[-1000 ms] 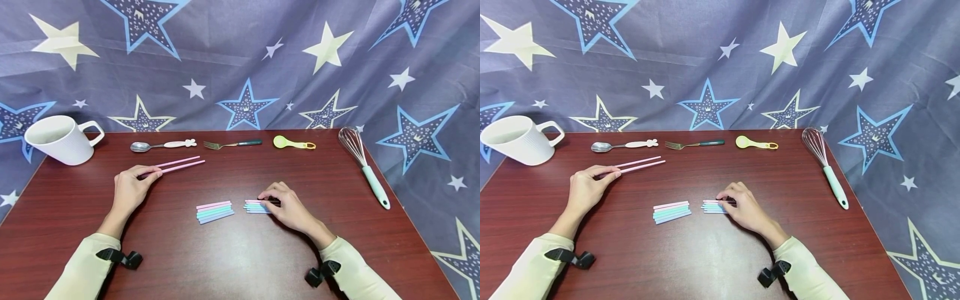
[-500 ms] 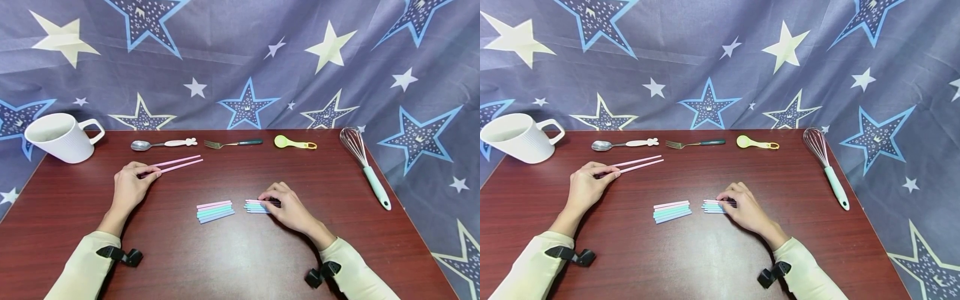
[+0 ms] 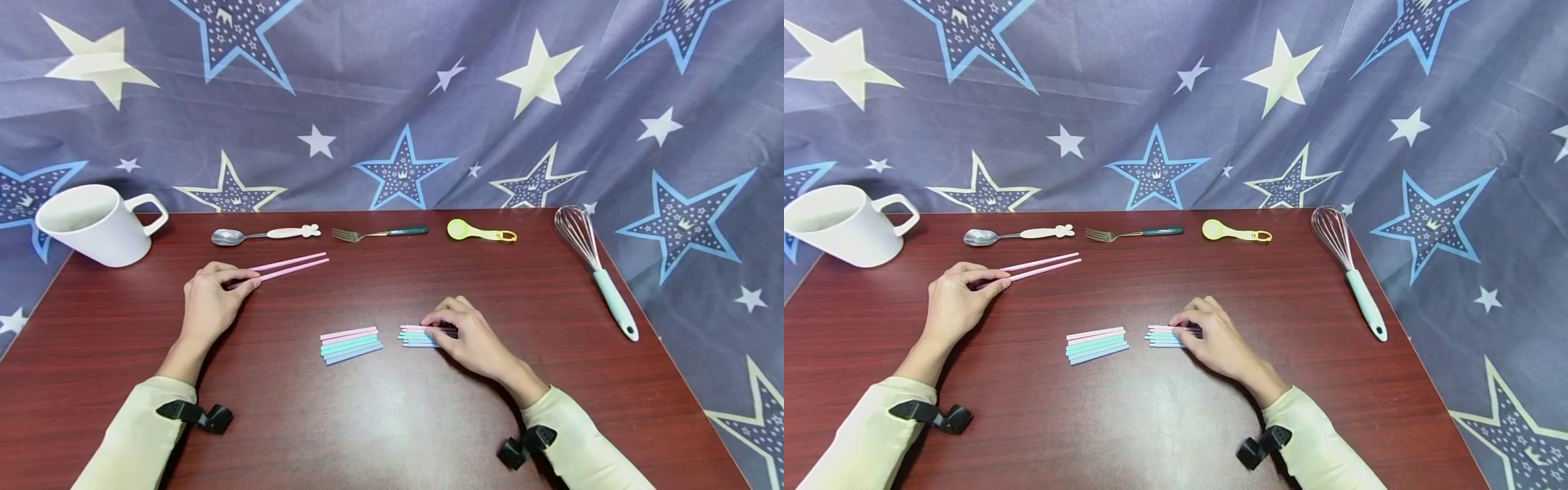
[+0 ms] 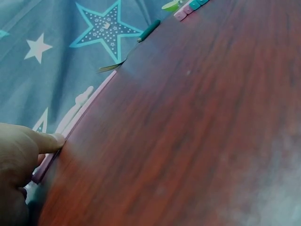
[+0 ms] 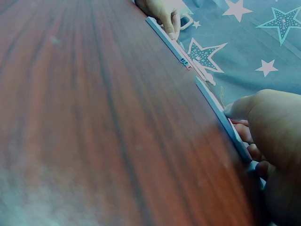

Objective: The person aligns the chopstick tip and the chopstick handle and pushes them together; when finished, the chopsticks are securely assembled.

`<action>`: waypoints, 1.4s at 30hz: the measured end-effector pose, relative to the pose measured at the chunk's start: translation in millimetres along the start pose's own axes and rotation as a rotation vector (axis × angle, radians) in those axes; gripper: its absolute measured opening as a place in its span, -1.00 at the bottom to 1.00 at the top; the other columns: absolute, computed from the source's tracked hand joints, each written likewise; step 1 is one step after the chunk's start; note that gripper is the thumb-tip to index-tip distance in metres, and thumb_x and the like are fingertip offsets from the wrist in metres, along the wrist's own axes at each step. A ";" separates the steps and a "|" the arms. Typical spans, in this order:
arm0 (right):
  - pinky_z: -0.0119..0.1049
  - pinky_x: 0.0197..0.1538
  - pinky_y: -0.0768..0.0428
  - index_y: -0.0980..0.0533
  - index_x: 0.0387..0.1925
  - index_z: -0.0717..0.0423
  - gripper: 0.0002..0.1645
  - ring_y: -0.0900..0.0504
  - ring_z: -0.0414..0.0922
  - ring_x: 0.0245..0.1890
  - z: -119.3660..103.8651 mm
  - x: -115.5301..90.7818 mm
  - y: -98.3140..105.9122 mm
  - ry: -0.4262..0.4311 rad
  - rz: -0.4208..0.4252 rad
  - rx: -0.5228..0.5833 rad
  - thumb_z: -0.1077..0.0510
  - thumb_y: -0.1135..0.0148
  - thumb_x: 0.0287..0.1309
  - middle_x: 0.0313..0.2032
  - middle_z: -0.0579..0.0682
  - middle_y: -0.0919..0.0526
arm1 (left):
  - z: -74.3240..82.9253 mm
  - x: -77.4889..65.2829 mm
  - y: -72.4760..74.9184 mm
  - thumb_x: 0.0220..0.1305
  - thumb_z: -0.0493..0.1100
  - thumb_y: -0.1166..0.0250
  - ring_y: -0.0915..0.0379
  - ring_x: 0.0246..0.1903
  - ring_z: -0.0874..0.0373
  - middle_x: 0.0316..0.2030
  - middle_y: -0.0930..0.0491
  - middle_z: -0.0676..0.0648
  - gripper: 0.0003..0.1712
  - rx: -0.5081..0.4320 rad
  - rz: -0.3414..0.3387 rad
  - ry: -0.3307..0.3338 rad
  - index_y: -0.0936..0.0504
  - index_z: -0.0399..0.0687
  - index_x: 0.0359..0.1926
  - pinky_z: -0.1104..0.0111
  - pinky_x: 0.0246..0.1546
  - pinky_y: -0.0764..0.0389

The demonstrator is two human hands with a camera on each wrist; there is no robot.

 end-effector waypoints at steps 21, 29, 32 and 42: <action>-0.32 -0.16 -0.47 -0.75 -0.21 -0.07 -0.88 -0.49 -0.23 -0.19 0.6 2.9 -2.7 0.005 -0.005 0.001 0.15 -0.46 0.18 -0.27 -0.19 -0.69 | 94.5 -58.9 -58.1 0.20 -0.07 -0.55 -0.67 -0.17 0.26 -0.26 -0.76 0.19 -0.86 -0.111 -0.330 -0.110 -0.85 0.15 -0.19 0.42 -0.12 -0.55; -0.32 -0.16 -0.48 -0.75 -0.21 -0.07 -0.87 -0.49 -0.23 -0.18 0.7 2.7 -3.6 0.008 -0.005 0.007 0.16 -0.47 0.18 -0.26 -0.18 -0.70 | 104.5 -74.3 -72.3 0.13 -0.02 -0.58 -0.50 -0.15 0.16 -0.21 -0.70 0.12 -0.73 -0.076 -0.364 -0.117 -0.86 0.07 -0.12 0.11 -0.02 -0.42; -0.33 -0.17 -0.47 -0.75 -0.21 -0.07 -0.87 -0.48 -0.23 -0.19 0.8 1.8 -3.0 0.007 -0.001 0.007 0.17 -0.47 0.18 -0.27 -0.18 -0.70 | 108.8 -78.5 -73.5 0.10 -0.04 -0.60 -0.48 -0.17 0.16 -0.21 -0.68 0.10 -0.73 -0.072 -0.339 -0.137 -0.86 0.05 -0.15 0.12 -0.05 -0.40; -0.35 -0.19 -0.47 -0.74 -0.23 -0.10 -0.88 -0.47 -0.25 -0.21 1.8 -1.3 -2.7 0.008 0.002 -0.009 0.14 -0.49 0.17 -0.29 -0.23 -0.67 | 116.4 -84.7 -73.5 0.06 -0.07 -0.62 -0.50 -0.20 0.18 -0.26 -0.71 0.11 -0.79 -0.068 -0.294 -0.158 -0.87 0.06 -0.24 0.14 -0.07 -0.40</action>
Point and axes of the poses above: each hand's wrist, its own x-axis towards the middle knuckle, its own y-axis out of the back of the hand, z = x × y, the point moved 8 cm from there along x, towards the middle knuckle
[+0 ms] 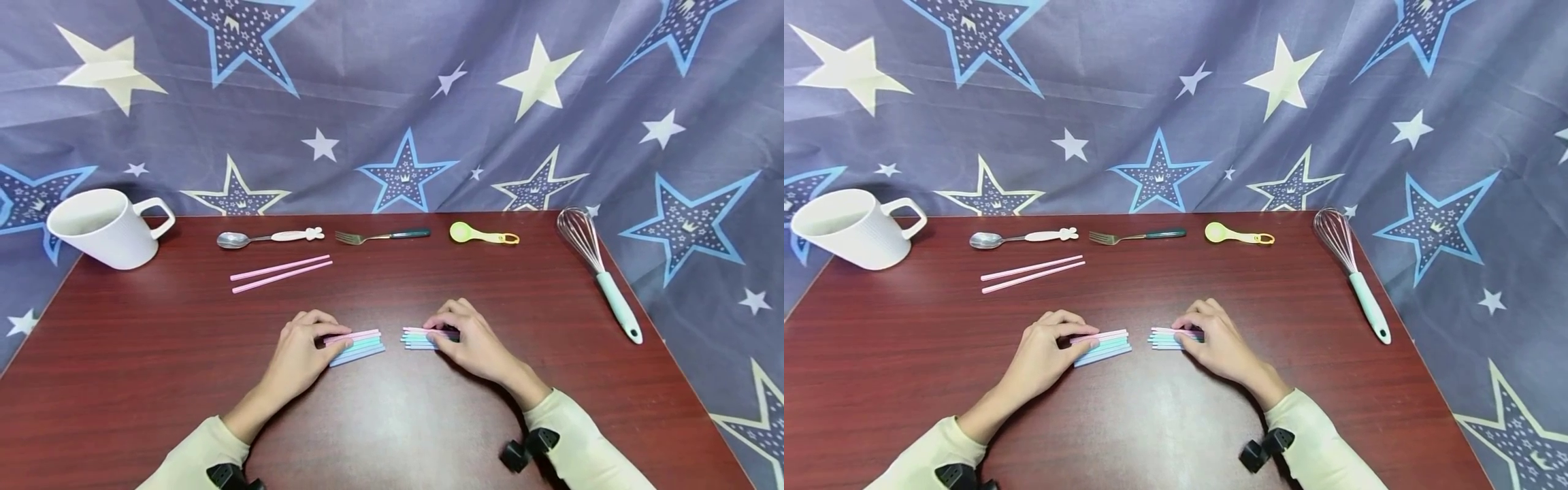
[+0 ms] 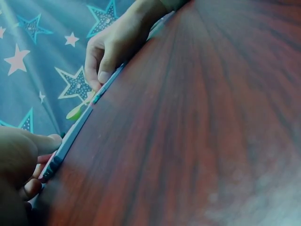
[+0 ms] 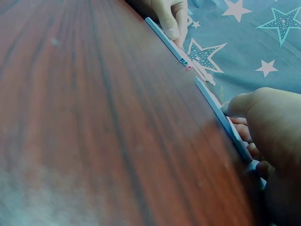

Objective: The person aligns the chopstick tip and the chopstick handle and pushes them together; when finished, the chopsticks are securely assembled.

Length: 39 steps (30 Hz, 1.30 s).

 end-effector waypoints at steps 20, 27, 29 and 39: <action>-0.32 -0.16 -0.49 -0.71 -0.24 -0.06 -0.89 -0.50 -0.23 -0.21 -2.2 1.3 5.1 0.005 0.012 -0.013 0.14 -0.48 0.17 -0.30 -0.20 -0.66 | -4.6 3.7 0.9 0.01 -0.10 -0.63 -0.56 -0.17 0.13 -0.30 -0.73 0.11 -0.83 -0.025 0.024 0.070 -0.86 0.11 -0.31 0.12 -0.07 -0.43; -0.32 -0.15 -0.51 -0.70 -0.27 -0.04 -0.86 -0.52 -0.22 -0.21 -2.9 1.1 4.6 0.024 0.032 0.011 0.22 -0.49 0.14 -0.31 -0.19 -0.67 | -3.4 4.2 2.8 0.04 -0.09 -0.62 -0.58 -0.19 0.15 -0.31 -0.74 0.11 -0.87 -0.030 0.023 0.067 -0.86 0.11 -0.33 0.15 -0.08 -0.46; -0.33 -0.16 -0.51 -0.70 -0.28 -0.05 -0.85 -0.53 -0.22 -0.22 -3.1 0.6 4.6 0.027 0.038 0.016 0.23 -0.49 0.13 -0.32 -0.20 -0.67 | -2.9 3.9 3.2 0.04 -0.09 -0.61 -0.58 -0.20 0.15 -0.31 -0.74 0.11 -0.87 -0.027 0.027 0.062 -0.86 0.12 -0.33 0.15 -0.09 -0.46; -0.34 -0.20 -0.51 -0.69 -0.30 -0.02 -0.85 -0.52 -0.21 -0.26 -6.0 -1.4 5.1 0.066 0.065 0.036 0.27 -0.48 0.12 -0.35 -0.20 -0.66 | -1.3 1.4 4.5 0.07 -0.10 -0.61 -0.63 -0.18 0.14 -0.30 -0.74 0.12 -0.88 -0.030 0.043 0.047 -0.85 0.13 -0.34 0.15 -0.10 -0.48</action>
Point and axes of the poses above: each hand's wrist, its own x-axis towards the middle knuckle, its own y-axis out of the back of the hand, z = x × y, the point moved 8 cm from there along x, towards the middle knuckle
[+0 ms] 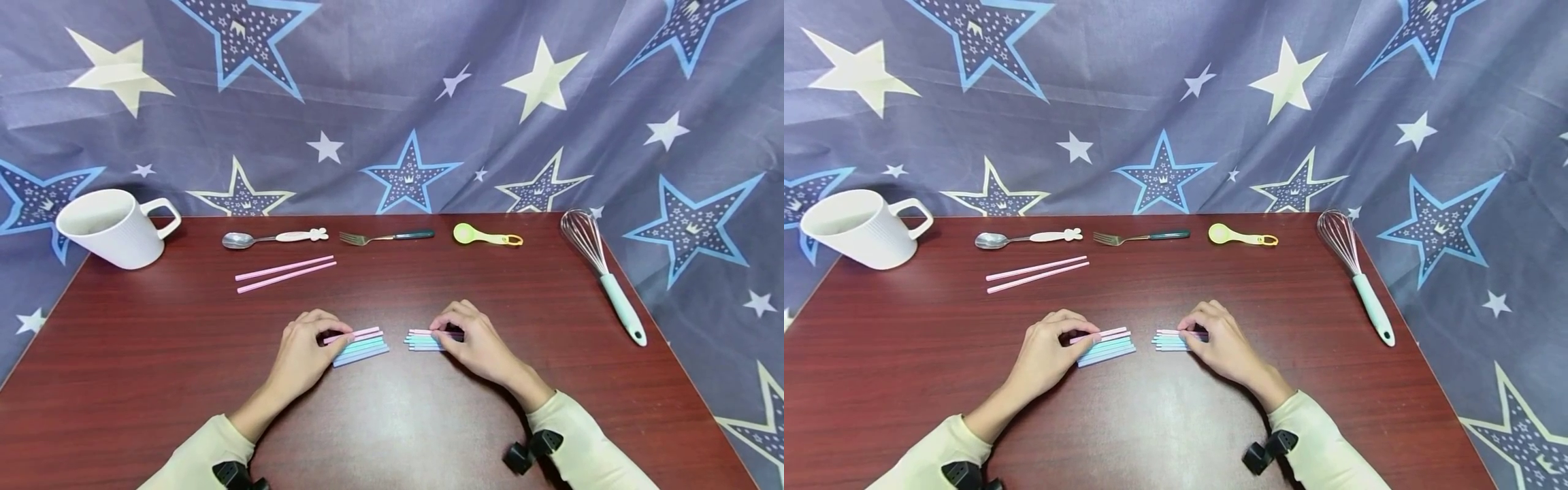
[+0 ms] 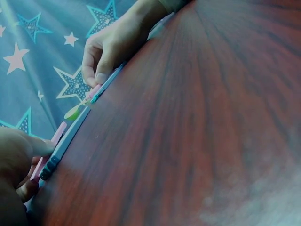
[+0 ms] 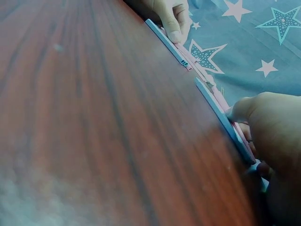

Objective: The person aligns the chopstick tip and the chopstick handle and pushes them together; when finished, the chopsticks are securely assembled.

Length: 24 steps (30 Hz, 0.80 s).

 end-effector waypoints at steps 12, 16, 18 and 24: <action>-0.37 -0.18 -0.56 -0.69 -0.29 0.04 -0.88 -0.60 -0.25 -0.27 0.2 2.3 8.1 -0.022 0.069 0.034 0.32 -0.43 0.19 -0.32 -0.16 -0.67 | 1.5 2.8 8.7 0.15 -0.11 -0.57 -0.70 -0.25 0.19 -0.30 -0.81 0.12 -0.90 0.024 0.029 -0.026 -0.83 0.16 -0.28 0.24 -0.23 -0.49; -0.40 -0.21 -0.54 -0.70 -0.28 0.03 -0.87 -0.59 -0.30 -0.30 -1.4 6.9 16.6 -0.049 0.093 0.052 0.32 -0.43 0.20 -0.31 -0.16 -0.67 | 5.4 7.7 21.5 0.17 -0.13 -0.56 -0.69 -0.33 0.28 -0.34 -0.81 0.15 -0.90 0.024 0.056 -0.051 -0.83 0.17 -0.28 0.30 -0.28 -0.55; -0.41 -0.23 -0.53 -0.70 -0.28 0.03 -0.86 -0.57 -0.30 -0.32 -2.8 9.9 21.2 -0.049 0.105 0.058 0.33 -0.42 0.20 -0.31 -0.16 -0.67 | 7.7 11.8 27.4 0.18 -0.14 -0.55 -0.61 -0.39 0.34 -0.37 -0.79 0.16 -0.90 0.006 0.062 -0.060 -0.82 0.16 -0.27 0.36 -0.34 -0.55; -0.44 -0.24 -0.52 -0.68 -0.26 0.07 -0.86 -0.55 -0.29 -0.33 -10.4 22.8 34.0 -0.008 0.149 0.072 0.36 -0.39 0.23 -0.31 -0.13 -0.65 | 18.9 27.0 39.7 0.22 -0.17 -0.52 -0.45 -0.45 0.38 -0.35 -0.78 0.18 -0.90 -0.042 0.055 -0.092 -0.81 0.17 -0.27 0.52 -0.40 -0.41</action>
Point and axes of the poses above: each hand's wrist, its own x-axis towards the middle knuckle, its own y-axis out of the back of the hand, z = x × y, the point moved 8 cm from there along x, towards the middle knuckle
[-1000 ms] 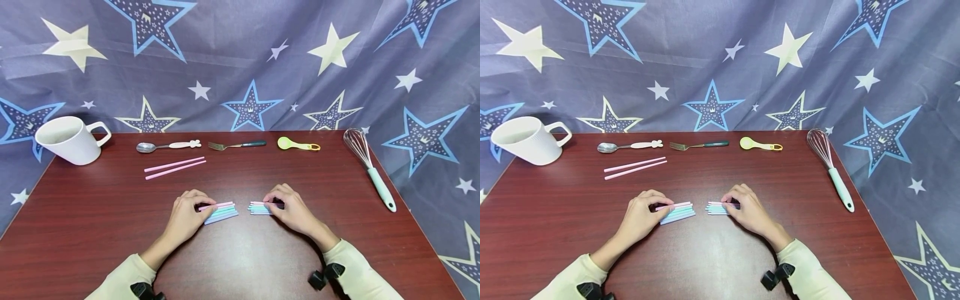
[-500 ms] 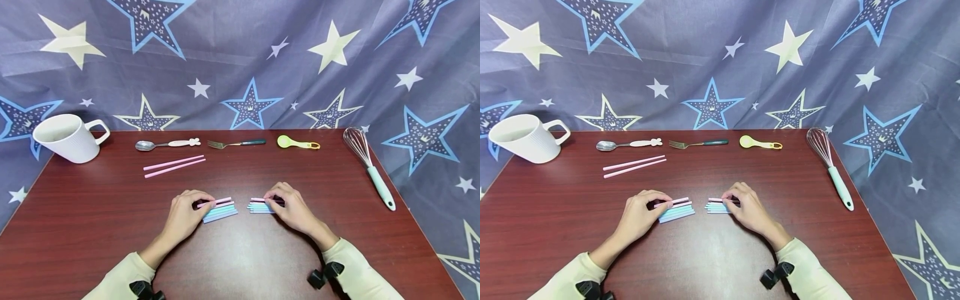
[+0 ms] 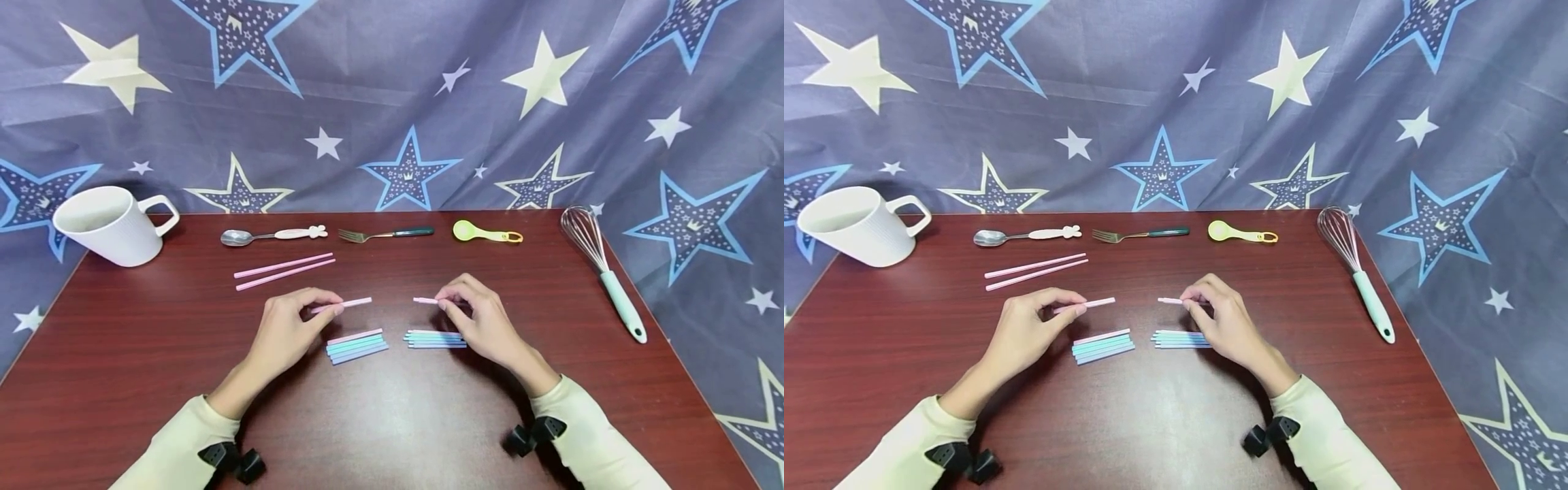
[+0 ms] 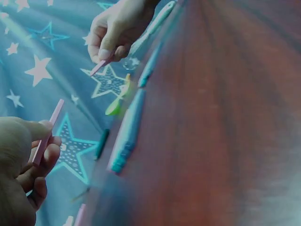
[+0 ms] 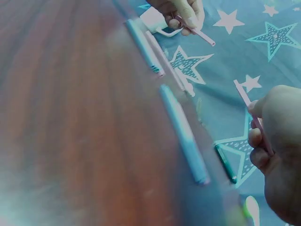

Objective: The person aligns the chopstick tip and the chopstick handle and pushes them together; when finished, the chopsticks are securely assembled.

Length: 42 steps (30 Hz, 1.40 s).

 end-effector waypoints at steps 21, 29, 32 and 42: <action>-0.48 -0.29 -0.47 -0.69 -0.24 0.08 -0.85 -0.52 -0.25 -0.34 -26.3 23.3 -1.2 0.068 0.045 0.064 0.38 -0.38 0.23 -0.29 -0.08 -0.66 | 16.7 17.7 -0.3 0.25 -0.11 -0.51 -0.36 -0.51 0.35 -0.35 -0.75 0.22 -0.92 -0.049 -0.048 -0.029 -0.81 0.19 -0.23 0.50 -0.45 -0.36; -0.42 -0.35 -0.46 -0.68 -0.23 0.08 -0.83 -0.52 -0.24 -0.35 -31.5 21.9 -8.3 0.106 0.035 0.065 0.39 -0.38 0.23 -0.28 -0.08 -0.66 | 17.4 16.2 -6.2 0.25 -0.13 -0.50 -0.37 -0.50 0.34 -0.39 -0.73 0.19 -0.92 -0.065 -0.069 -0.031 -0.81 0.19 -0.25 0.51 -0.45 -0.35; -0.43 -0.33 -0.46 -0.69 -0.23 0.09 -0.83 -0.53 -0.24 -0.34 -33.1 21.9 -9.4 0.113 0.034 0.067 0.40 -0.39 0.21 -0.28 -0.07 -0.66 | 18.0 15.7 -7.9 0.25 -0.13 -0.51 -0.36 -0.50 0.33 -0.41 -0.71 0.18 -0.93 -0.073 -0.079 -0.025 -0.81 0.18 -0.25 0.51 -0.47 -0.34; -0.30 -0.36 -0.50 -0.69 -0.25 0.08 -0.85 -0.53 -0.24 -0.33 -34.3 21.1 -15.8 0.103 0.005 0.077 0.37 -0.38 0.24 -0.29 -0.08 -0.66 | 19.4 14.0 -11.8 0.25 -0.12 -0.51 -0.37 -0.49 0.31 -0.40 -0.71 0.19 -0.92 -0.080 -0.103 -0.014 -0.82 0.18 -0.24 0.48 -0.46 -0.36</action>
Point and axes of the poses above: each hand's wrist, its own x-axis towards the middle knuckle, its own y-axis out of the back of the hand, z = x × y, the point moved 8 cm from there along x, towards the middle knuckle
